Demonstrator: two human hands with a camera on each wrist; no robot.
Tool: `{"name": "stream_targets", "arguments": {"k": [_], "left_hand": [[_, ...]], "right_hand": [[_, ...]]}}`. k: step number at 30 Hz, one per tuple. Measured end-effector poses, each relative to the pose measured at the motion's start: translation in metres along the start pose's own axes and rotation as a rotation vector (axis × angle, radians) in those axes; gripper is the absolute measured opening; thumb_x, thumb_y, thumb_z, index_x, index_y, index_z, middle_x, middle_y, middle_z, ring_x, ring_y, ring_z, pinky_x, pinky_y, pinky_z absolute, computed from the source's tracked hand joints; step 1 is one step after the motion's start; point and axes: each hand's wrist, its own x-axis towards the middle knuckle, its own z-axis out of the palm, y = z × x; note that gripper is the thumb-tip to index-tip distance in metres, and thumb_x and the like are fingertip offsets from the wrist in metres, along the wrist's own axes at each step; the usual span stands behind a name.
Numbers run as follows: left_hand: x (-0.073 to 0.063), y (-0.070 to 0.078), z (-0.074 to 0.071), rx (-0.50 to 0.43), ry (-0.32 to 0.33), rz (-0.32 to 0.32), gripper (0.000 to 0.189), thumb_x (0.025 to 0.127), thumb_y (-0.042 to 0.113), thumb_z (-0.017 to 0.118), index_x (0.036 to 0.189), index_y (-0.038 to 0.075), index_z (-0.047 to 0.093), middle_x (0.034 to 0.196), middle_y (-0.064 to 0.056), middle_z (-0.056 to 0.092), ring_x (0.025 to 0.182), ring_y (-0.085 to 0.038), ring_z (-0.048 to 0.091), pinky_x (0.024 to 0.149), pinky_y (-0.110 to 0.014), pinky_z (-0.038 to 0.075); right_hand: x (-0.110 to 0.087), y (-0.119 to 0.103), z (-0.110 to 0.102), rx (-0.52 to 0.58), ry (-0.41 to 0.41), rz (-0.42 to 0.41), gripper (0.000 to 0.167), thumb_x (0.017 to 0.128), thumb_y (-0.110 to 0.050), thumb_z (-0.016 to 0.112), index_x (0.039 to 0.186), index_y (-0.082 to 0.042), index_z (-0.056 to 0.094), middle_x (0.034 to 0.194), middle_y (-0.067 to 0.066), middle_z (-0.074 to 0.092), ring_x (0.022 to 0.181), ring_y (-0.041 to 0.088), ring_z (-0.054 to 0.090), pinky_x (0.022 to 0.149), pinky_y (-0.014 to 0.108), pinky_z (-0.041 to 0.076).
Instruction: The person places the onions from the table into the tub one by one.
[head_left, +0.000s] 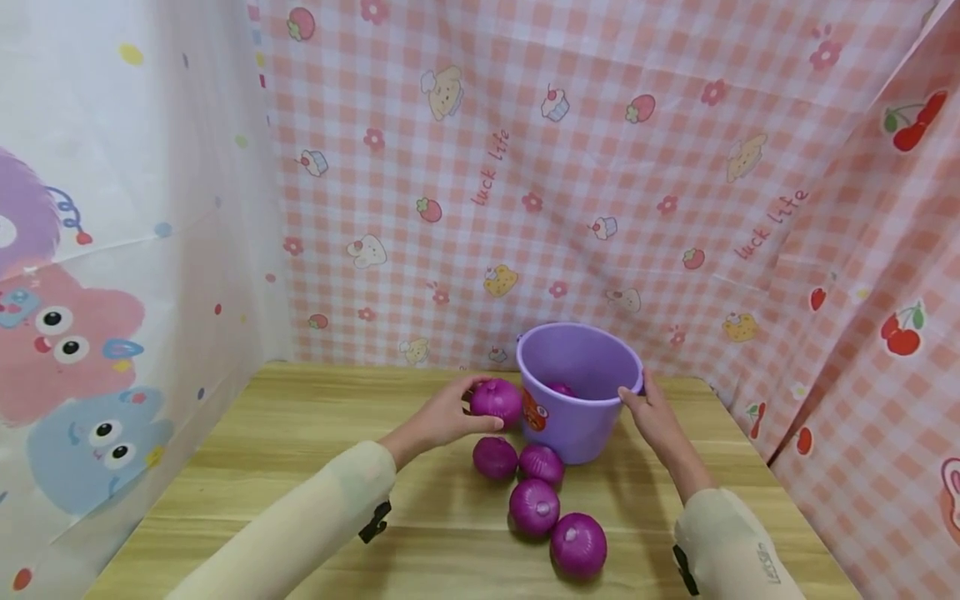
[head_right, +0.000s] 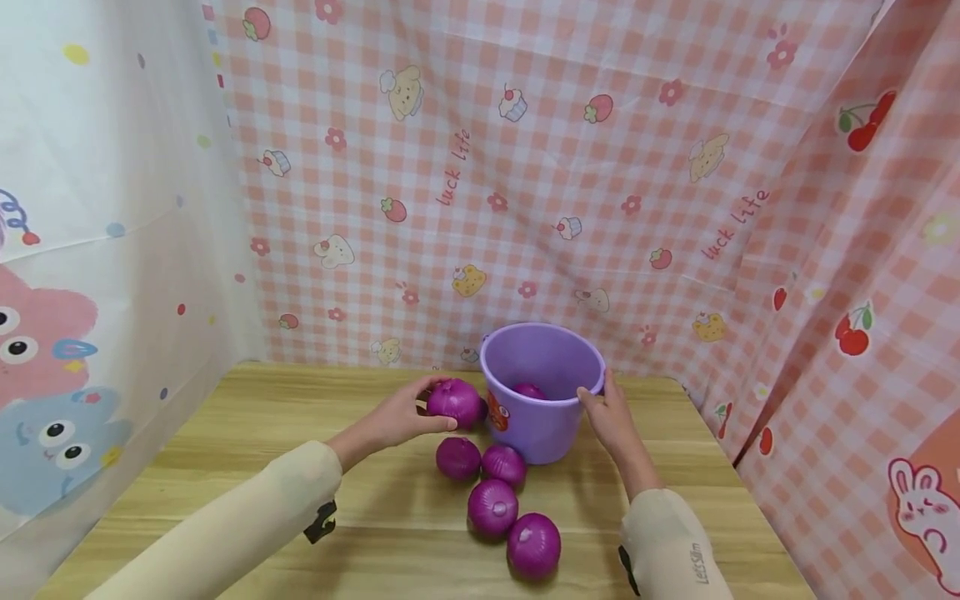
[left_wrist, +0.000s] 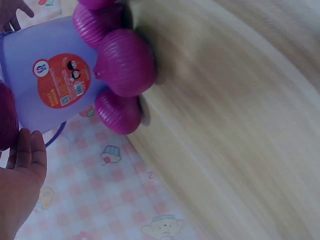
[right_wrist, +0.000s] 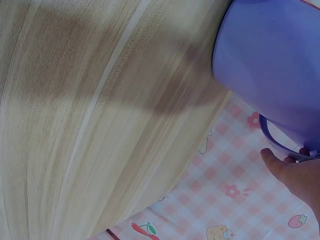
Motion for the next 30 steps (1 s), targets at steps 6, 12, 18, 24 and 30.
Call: {"name": "stream_targets", "arguments": {"k": [6, 12, 18, 24, 30], "left_hand": [[0.015, 0.013, 0.001, 0.015, 0.010, -0.009, 0.072, 0.082, 0.032, 0.082, 0.142, 0.009, 0.049, 0.123, -0.010, 0.059, 0.110, -0.023, 0.058, 0.088, -0.035, 0.054], [0.031, 0.030, 0.004, 0.021, 0.007, -0.003, 0.075, 0.082, 0.036, 0.081, 0.144, 0.011, 0.047, 0.125, -0.010, 0.058, 0.109, -0.025, 0.059, 0.088, -0.036, 0.055], [0.049, 0.046, 0.009, 0.028, 0.015, -0.004, 0.079, 0.082, 0.042, 0.080, 0.146, 0.012, 0.045, 0.128, -0.010, 0.058, 0.110, -0.022, 0.060, 0.092, -0.036, 0.053], [0.066, 0.056, 0.017, -0.003, 0.032, -0.012, 0.079, 0.082, 0.044, 0.079, 0.147, 0.013, 0.046, 0.130, -0.010, 0.059, 0.112, -0.023, 0.061, 0.092, -0.038, 0.053], [0.081, 0.062, 0.023, -0.047, 0.072, -0.014, 0.074, 0.082, 0.041, 0.080, 0.144, 0.014, 0.049, 0.127, -0.009, 0.061, 0.109, -0.023, 0.062, 0.092, -0.037, 0.053]], "right_hand": [[0.000, -0.001, 0.000, -0.002, -0.002, 0.000, 0.072, 0.106, -0.020, 0.043, 0.156, 0.002, -0.004, 0.160, 0.030, 0.001, 0.148, 0.041, 0.002, 0.120, 0.054, 0.003], [0.000, -0.002, 0.001, -0.007, 0.004, 0.017, 0.073, 0.105, -0.019, 0.044, 0.156, 0.002, -0.004, 0.160, 0.031, -0.001, 0.148, 0.043, 0.000, 0.119, 0.055, 0.001], [0.000, -0.003, -0.001, -0.004, 0.007, 0.020, 0.073, 0.105, -0.019, 0.044, 0.155, 0.002, -0.005, 0.160, 0.031, -0.002, 0.148, 0.043, 0.000, 0.119, 0.055, 0.001], [0.000, -0.001, -0.002, 0.005, -0.007, 0.020, 0.073, 0.106, -0.019, 0.043, 0.155, 0.001, -0.007, 0.161, 0.028, -0.004, 0.148, 0.041, -0.002, 0.119, 0.054, 0.001], [0.000, -0.002, -0.002, 0.001, -0.013, 0.012, 0.074, 0.106, -0.021, 0.043, 0.155, 0.001, -0.008, 0.161, 0.027, -0.005, 0.148, 0.040, -0.002, 0.120, 0.053, 0.000]]}}
